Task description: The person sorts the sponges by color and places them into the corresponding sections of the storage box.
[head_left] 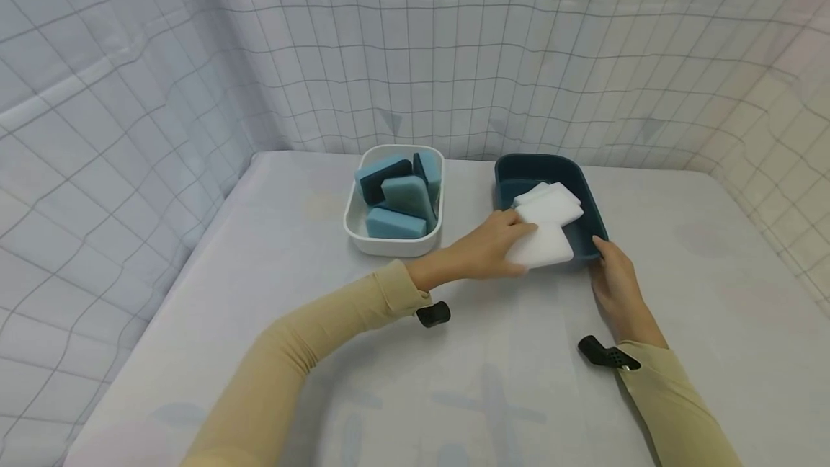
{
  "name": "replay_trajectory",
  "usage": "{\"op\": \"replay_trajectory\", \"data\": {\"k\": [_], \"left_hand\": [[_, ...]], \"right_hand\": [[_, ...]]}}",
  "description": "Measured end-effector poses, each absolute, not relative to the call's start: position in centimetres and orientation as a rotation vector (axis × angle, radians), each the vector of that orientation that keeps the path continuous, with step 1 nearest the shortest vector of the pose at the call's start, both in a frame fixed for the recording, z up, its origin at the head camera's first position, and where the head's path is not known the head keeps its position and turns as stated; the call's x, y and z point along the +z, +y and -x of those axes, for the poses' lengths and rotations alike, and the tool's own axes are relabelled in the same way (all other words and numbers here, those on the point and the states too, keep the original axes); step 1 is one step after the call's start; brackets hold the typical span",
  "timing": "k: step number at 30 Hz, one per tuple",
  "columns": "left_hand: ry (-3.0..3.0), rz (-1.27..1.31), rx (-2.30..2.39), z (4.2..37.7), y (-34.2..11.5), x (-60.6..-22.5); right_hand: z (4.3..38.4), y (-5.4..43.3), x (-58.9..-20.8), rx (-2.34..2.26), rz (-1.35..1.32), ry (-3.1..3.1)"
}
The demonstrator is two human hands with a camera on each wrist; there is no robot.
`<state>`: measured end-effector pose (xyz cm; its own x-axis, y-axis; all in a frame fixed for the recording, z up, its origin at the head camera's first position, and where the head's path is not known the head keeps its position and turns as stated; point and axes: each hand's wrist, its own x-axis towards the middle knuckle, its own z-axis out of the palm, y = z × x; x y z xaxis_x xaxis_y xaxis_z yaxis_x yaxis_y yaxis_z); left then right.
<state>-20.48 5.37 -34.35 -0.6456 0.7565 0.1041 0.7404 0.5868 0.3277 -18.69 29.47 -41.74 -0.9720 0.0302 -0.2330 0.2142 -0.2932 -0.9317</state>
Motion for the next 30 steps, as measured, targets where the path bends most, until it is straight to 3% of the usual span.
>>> {"op": "replay_trajectory", "data": {"k": [30], "left_hand": [[2.781,-1.148,0.559,23.6,8.5,-35.0]], "right_hand": [[18.9,29.3,-41.7,-2.463,-0.375,1.743]]}}
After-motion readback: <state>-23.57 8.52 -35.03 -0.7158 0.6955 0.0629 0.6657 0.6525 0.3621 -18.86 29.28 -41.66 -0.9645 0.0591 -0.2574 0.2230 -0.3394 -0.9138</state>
